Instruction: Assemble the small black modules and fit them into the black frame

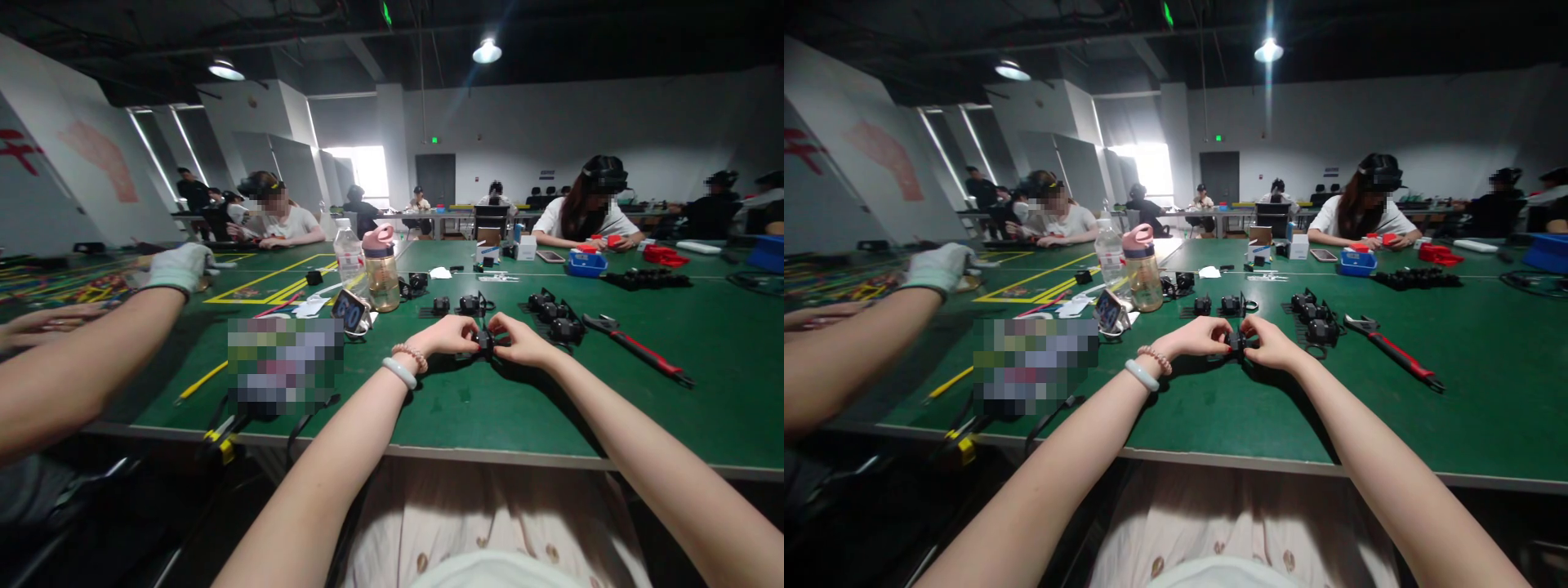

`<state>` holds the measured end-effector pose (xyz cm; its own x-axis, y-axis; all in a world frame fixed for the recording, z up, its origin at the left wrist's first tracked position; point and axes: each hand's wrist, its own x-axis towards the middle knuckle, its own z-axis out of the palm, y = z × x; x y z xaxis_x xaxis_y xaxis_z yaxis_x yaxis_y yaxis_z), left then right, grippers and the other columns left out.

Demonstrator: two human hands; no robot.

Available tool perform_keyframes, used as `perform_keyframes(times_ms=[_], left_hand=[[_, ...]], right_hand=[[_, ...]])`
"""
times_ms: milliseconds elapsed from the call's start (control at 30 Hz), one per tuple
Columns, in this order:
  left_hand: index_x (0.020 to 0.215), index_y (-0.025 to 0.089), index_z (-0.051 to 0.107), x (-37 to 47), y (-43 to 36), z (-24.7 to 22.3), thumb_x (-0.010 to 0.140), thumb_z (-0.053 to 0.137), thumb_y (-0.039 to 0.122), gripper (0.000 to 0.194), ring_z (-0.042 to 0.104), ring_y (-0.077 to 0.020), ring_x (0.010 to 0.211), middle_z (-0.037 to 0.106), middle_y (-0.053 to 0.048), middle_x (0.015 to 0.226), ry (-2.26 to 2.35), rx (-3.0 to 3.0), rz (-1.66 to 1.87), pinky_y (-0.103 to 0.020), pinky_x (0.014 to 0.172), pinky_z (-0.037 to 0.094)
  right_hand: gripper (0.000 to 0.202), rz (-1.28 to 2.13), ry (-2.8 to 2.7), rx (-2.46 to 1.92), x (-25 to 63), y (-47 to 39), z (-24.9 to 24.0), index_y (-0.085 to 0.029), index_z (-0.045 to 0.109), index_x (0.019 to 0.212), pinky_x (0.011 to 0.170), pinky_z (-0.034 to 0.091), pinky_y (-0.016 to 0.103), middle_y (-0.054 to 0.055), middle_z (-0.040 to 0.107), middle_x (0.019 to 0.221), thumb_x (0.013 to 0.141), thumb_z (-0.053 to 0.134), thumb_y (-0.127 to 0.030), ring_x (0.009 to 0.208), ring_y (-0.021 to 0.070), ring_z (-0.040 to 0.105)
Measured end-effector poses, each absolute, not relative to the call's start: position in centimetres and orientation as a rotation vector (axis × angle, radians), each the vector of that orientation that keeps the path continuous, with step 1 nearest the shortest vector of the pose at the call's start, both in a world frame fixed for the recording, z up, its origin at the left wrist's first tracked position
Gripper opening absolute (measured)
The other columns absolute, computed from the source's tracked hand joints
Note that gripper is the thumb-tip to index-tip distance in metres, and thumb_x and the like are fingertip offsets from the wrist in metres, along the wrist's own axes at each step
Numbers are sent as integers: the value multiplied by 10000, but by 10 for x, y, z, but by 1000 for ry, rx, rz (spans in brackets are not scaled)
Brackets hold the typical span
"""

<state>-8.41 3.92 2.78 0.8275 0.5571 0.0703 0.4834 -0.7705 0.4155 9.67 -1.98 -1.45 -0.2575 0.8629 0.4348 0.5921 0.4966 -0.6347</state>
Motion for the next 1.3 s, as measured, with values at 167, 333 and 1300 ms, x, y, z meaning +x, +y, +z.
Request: perform_keyframes(times_ms=[167,333,1300], left_hand=[[874,142,534,-79,36,22,620,509,333,318,481,-130,669,544,-24,786,750,2773,394,-223,578,366],[959,128,473,-73,33,15,609,527,343,414,498,-154,718,535,-49,865,752,2737,375,-250,614,394],[1085,173,363,-63,30,7,599,577,381,571,517,-221,897,506,-79,1016,898,2612,291,-312,757,408]], right_hand=[[298,509,-1944,-1163,97,-20,-14,-170,428,861,635,437,252,31,522,882,579,507,-115,742,123,536],[300,503,-1922,-1175,96,-20,-13,-172,427,837,642,437,255,22,524,866,556,517,-119,736,123,531],[301,517,-1893,-1240,98,-20,-14,-162,465,844,583,443,236,1,571,753,561,564,-134,653,121,563]])
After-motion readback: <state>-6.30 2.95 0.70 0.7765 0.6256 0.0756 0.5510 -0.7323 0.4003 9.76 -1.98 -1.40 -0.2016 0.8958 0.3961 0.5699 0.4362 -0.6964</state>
